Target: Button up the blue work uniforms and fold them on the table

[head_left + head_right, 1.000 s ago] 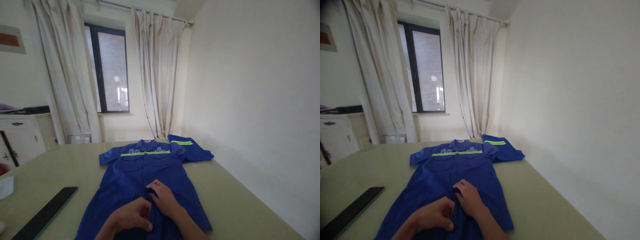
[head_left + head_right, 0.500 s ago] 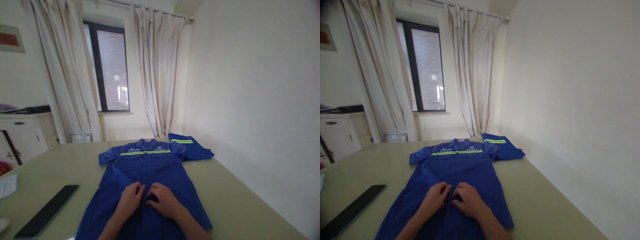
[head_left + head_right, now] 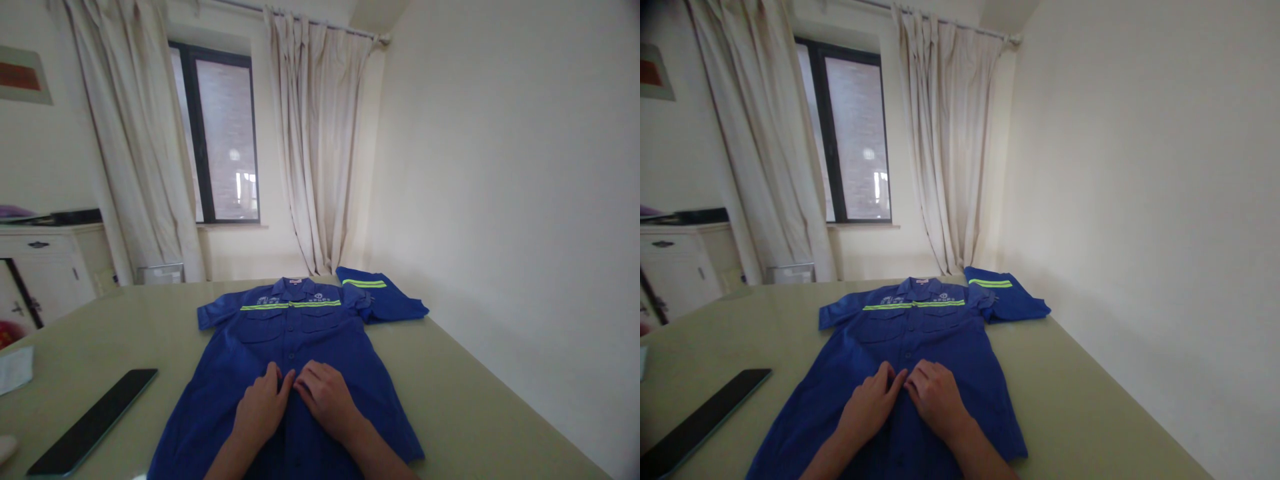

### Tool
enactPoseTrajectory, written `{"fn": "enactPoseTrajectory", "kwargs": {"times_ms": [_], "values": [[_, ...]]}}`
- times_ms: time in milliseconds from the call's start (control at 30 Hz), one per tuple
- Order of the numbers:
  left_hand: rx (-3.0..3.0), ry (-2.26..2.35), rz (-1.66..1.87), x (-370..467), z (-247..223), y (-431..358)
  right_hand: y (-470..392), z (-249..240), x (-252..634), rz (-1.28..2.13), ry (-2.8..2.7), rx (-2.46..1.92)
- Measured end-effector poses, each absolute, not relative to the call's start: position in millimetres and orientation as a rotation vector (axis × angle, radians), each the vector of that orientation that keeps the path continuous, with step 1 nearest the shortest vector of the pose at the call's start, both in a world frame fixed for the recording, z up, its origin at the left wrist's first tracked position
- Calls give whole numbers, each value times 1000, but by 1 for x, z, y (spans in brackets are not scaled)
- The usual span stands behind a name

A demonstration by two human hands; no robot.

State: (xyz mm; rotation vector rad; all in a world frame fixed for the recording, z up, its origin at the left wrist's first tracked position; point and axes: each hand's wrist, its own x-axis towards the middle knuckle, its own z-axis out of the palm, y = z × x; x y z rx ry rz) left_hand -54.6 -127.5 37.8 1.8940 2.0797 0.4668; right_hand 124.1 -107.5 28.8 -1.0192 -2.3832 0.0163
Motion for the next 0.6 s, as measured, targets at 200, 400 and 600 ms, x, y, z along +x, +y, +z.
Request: {"fn": "enactPoseTrajectory", "kwargs": {"times_ms": [200, 400, 600], "values": [[1835, 1836, 739, -62, 37, -116, -107, 29, 126, -167, -2374, -830], [1754, 1366, 1134, -60, 26, -106, -106, 30, 127, -110, -2336, -836], [1493, 1243, 1266, -49, 25, -113, -106, 27, 127, 1, -2254, -937]]}}
